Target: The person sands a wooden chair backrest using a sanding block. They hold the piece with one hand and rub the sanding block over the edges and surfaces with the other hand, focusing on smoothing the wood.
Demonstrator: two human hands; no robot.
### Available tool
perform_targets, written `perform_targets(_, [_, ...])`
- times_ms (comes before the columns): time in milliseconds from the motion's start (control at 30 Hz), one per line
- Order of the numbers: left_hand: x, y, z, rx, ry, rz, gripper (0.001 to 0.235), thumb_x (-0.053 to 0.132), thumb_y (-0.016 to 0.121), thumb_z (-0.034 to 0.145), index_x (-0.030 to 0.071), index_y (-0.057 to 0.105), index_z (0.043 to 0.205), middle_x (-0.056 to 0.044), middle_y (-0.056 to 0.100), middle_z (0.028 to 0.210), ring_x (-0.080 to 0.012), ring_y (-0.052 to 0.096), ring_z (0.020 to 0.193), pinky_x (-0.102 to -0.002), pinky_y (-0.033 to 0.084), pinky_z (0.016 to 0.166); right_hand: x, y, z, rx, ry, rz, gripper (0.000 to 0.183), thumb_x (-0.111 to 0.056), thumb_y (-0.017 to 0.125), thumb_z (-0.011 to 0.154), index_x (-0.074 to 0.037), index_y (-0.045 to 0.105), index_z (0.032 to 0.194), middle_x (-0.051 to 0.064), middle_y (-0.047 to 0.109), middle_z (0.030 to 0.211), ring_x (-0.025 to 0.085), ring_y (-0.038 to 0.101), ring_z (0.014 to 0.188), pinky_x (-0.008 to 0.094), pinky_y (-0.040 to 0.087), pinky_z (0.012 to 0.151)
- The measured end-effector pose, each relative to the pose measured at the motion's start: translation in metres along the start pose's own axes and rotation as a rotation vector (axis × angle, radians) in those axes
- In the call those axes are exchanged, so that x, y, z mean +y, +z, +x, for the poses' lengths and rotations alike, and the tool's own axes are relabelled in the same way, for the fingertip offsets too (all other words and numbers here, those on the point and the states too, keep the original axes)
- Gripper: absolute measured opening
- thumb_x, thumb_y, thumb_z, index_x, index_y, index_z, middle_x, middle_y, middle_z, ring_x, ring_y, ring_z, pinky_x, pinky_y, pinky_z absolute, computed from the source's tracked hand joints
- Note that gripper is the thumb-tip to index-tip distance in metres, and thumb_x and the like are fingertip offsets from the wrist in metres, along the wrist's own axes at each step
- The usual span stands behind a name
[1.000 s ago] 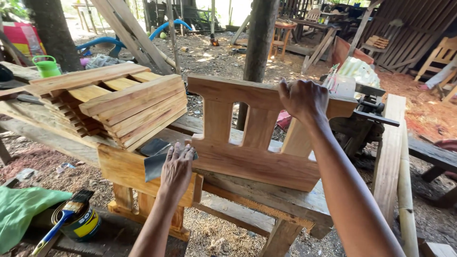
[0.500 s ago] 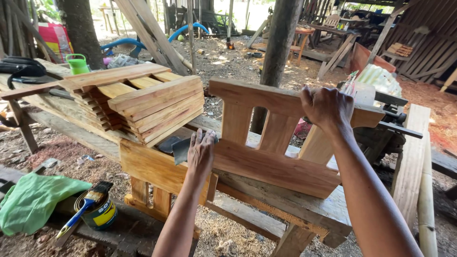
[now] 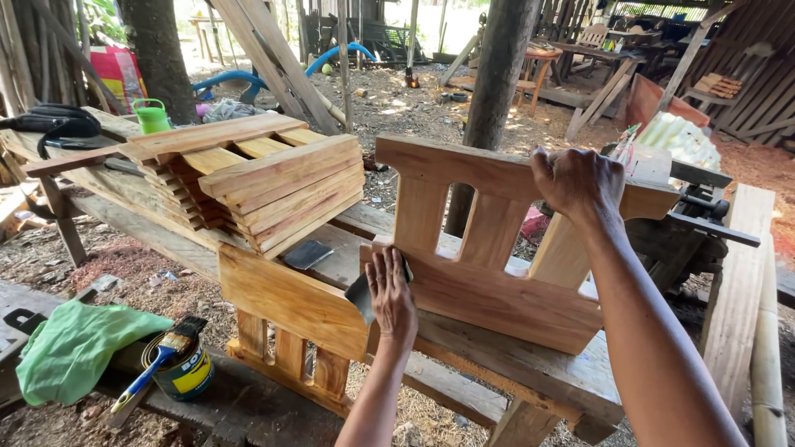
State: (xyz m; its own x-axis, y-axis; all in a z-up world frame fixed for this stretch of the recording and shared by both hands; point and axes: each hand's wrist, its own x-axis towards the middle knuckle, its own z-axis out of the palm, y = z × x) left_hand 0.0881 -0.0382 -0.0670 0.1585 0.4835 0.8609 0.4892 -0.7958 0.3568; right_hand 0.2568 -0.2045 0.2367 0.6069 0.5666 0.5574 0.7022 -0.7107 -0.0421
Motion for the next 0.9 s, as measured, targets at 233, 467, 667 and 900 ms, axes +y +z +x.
perform_targets(233, [-0.028,0.011,0.038,0.027,-0.165,0.049,0.053,-0.002,0.051,0.100,0.000,0.041,0.152,-0.016,0.044,0.157,-0.0360,0.039,0.149,-0.050,0.023,0.127,0.003,0.006,0.000,0.089,-0.037,-0.006,0.079,-0.059,0.034,0.106,-0.003,0.072,0.065,0.022,0.069,0.068,0.038,0.070,0.067,0.053,0.052,0.066])
perform_targets(467, [-0.030,0.010,0.035,-0.019,-0.058,0.142,0.050,0.000,0.045,0.101,0.001,0.044,0.151,-0.015,0.046,0.158,-0.0325,0.039,0.150,-0.046,0.021,0.128,0.002,0.009,0.004,0.115,-0.048,-0.010,0.078,-0.059,0.037,0.107,-0.002,0.073,0.066,0.024,0.070,0.069,0.039,0.070,0.069,0.053,0.051,0.069])
perform_targets(667, [-0.009,0.003,0.036,0.010,-0.102,0.046,0.046,-0.002,0.044,0.102,-0.001,0.049,0.148,-0.016,0.048,0.156,-0.0346,0.039,0.150,-0.046,0.021,0.129,-0.001,0.002,-0.004,0.117,-0.045,0.015,0.078,-0.060,0.037,0.107,-0.004,0.072,0.065,0.023,0.068,0.065,0.040,0.069,0.065,0.053,0.051,0.064])
perform_targets(900, [0.016,-0.006,0.049,0.015,-0.213,-0.104,0.054,-0.005,0.044,0.096,-0.007,0.043,0.150,-0.020,0.049,0.153,-0.0320,0.040,0.149,-0.047,0.020,0.129,-0.003,-0.004,-0.013,0.119,-0.046,-0.006,0.079,-0.059,0.037,0.108,-0.005,0.070,0.061,0.021,0.065,0.059,0.037,0.068,0.059,0.053,0.050,0.063])
